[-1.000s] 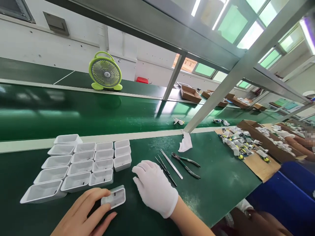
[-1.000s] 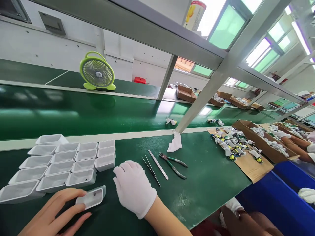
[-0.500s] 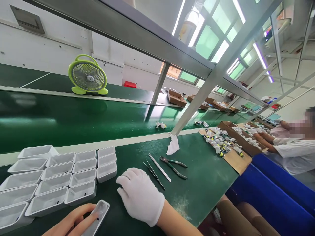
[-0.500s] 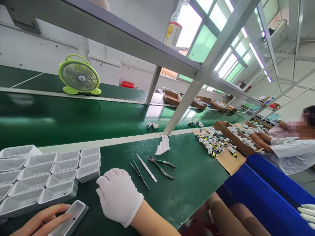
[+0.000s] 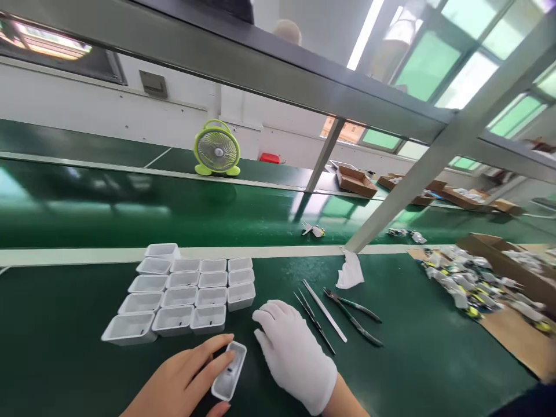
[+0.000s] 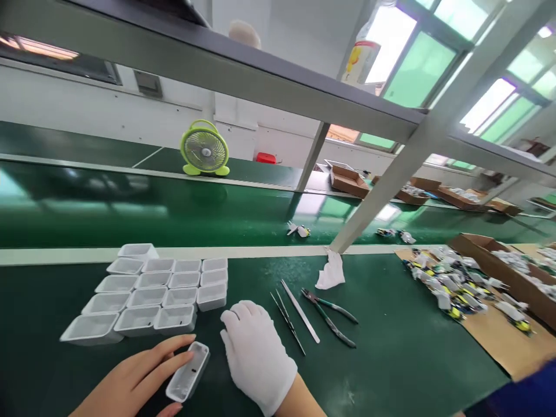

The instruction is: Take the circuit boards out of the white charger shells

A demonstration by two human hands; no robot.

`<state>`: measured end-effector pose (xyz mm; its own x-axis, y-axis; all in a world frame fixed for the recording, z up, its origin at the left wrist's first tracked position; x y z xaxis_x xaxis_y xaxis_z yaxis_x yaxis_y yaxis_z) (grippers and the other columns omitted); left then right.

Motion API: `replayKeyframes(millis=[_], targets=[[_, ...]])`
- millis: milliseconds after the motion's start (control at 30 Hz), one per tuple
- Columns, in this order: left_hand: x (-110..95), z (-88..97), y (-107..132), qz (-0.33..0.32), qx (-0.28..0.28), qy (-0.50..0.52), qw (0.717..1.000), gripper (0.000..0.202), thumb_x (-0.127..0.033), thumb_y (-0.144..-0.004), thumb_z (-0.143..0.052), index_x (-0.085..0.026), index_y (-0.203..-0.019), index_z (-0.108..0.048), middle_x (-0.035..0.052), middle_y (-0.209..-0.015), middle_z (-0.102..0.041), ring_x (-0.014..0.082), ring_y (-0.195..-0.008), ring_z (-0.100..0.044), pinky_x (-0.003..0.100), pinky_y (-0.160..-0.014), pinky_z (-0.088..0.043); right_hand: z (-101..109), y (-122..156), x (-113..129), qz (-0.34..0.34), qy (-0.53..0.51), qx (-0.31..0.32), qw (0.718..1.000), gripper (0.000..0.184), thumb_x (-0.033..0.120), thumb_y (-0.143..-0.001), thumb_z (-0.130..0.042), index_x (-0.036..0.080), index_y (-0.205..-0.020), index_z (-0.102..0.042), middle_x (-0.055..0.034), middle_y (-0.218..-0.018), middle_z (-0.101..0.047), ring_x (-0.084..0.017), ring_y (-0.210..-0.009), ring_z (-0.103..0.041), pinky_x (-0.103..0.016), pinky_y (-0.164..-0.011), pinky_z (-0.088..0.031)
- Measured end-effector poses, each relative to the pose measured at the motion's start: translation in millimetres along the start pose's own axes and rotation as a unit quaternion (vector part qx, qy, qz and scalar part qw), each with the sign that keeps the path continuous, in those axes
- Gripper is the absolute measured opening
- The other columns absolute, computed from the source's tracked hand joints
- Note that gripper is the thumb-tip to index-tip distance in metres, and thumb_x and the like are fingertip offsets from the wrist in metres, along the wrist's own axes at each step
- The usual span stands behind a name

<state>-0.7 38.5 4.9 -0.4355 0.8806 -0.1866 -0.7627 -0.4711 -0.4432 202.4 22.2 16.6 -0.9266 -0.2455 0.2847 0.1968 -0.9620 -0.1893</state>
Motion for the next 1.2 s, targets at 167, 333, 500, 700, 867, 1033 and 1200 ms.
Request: replayKeyframes(millis=[167,333,500,700,867,1033,1200], targets=[[-7,3.1,-4,0.004,0.096,0.062,0.993,0.055,-0.033,-0.094,-0.058,-0.028,-0.147,-0.043,0.0089,-0.153,-0.049,0.0243,-0.108,-0.070,0.033,-0.085,-0.063,-12,5,-4,0.015,0.021,-0.026,0.999,0.029,0.013,-0.095,-0.049,0.023,-0.120,-0.059,-0.0094,-0.120,-0.067,-0.032,-0.113,-0.063,-0.054,-0.093,-0.056],[-7,-6.8,0,0.012,0.127,0.078,0.989,0.064,-0.035,-0.091,-0.065,-0.031,-0.149,-0.038,0.0097,-0.154,-0.047,0.0283,-0.111,-0.069,0.038,-0.087,-0.063,-12,5,-4,0.051,0.054,-0.050,0.996,0.030,0.011,-0.092,-0.051,0.022,-0.118,-0.062,-0.0093,-0.117,-0.070,-0.032,-0.109,-0.067,-0.051,-0.088,-0.060],[-5,-10.3,1,0.001,0.091,0.075,0.993,0.063,-0.037,-0.093,-0.062,-0.030,-0.150,-0.036,0.0107,-0.152,-0.050,0.0275,-0.113,-0.069,0.035,-0.089,-0.062,-11,3,-2,0.054,0.064,-0.039,0.996,0.029,0.012,-0.091,-0.053,0.022,-0.116,-0.063,-0.0084,-0.115,-0.072,-0.031,-0.107,-0.069,-0.050,-0.086,-0.062],[-4,-11.2,0,0.000,0.096,0.075,0.993,0.071,-0.033,-0.088,-0.068,-0.031,-0.151,-0.036,0.0103,-0.154,-0.048,0.0285,-0.116,-0.068,0.035,-0.089,-0.062,-13,1,-1,0.044,0.058,-0.025,0.997,0.029,0.012,-0.090,-0.053,0.023,-0.115,-0.063,-0.0090,-0.115,-0.072,-0.032,-0.107,-0.069,-0.050,-0.087,-0.061],[-7,-7.4,-3,0.004,0.128,0.083,0.988,0.074,-0.031,-0.086,-0.071,-0.031,-0.151,-0.035,0.0095,-0.157,-0.043,0.0310,-0.128,-0.061,0.039,-0.093,-0.061,-13,4,-1,0.036,0.045,-0.024,0.998,0.029,0.011,-0.091,-0.052,0.023,-0.115,-0.062,-0.0103,-0.116,-0.070,-0.033,-0.108,-0.067,-0.051,-0.088,-0.060],[-11,0.0,-9,0.012,0.148,0.077,0.986,0.072,-0.020,-0.083,-0.071,-0.025,-0.148,-0.041,0.0114,-0.156,-0.045,0.0313,-0.127,-0.062,0.040,-0.092,-0.062,-17,5,-3,0.021,0.020,0.004,1.000,0.029,0.011,-0.093,-0.049,0.023,-0.116,-0.061,-0.0106,-0.117,-0.067,-0.033,-0.111,-0.064,-0.053,-0.090,-0.057],[-13,6.1,-9,0.000,0.109,0.075,0.991,0.066,-0.014,-0.085,-0.060,-0.026,-0.148,-0.042,0.0094,-0.156,-0.045,0.0275,-0.129,-0.061,0.036,-0.095,-0.061,-9,3,0,0.004,-0.004,0.026,1.000,0.025,0.013,-0.096,-0.046,0.023,-0.115,-0.059,-0.0081,-0.114,-0.064,-0.029,-0.109,-0.060,-0.051,-0.094,-0.053]])
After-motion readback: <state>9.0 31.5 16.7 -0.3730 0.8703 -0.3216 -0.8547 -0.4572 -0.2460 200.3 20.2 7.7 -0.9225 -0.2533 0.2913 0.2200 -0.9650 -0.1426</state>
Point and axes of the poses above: each hand's wrist, its own y-axis away from the middle knuckle, its own z-axis out of the back of the hand, x = y × z, the point moved 5 cm from there along -y, towards the middle knuckle
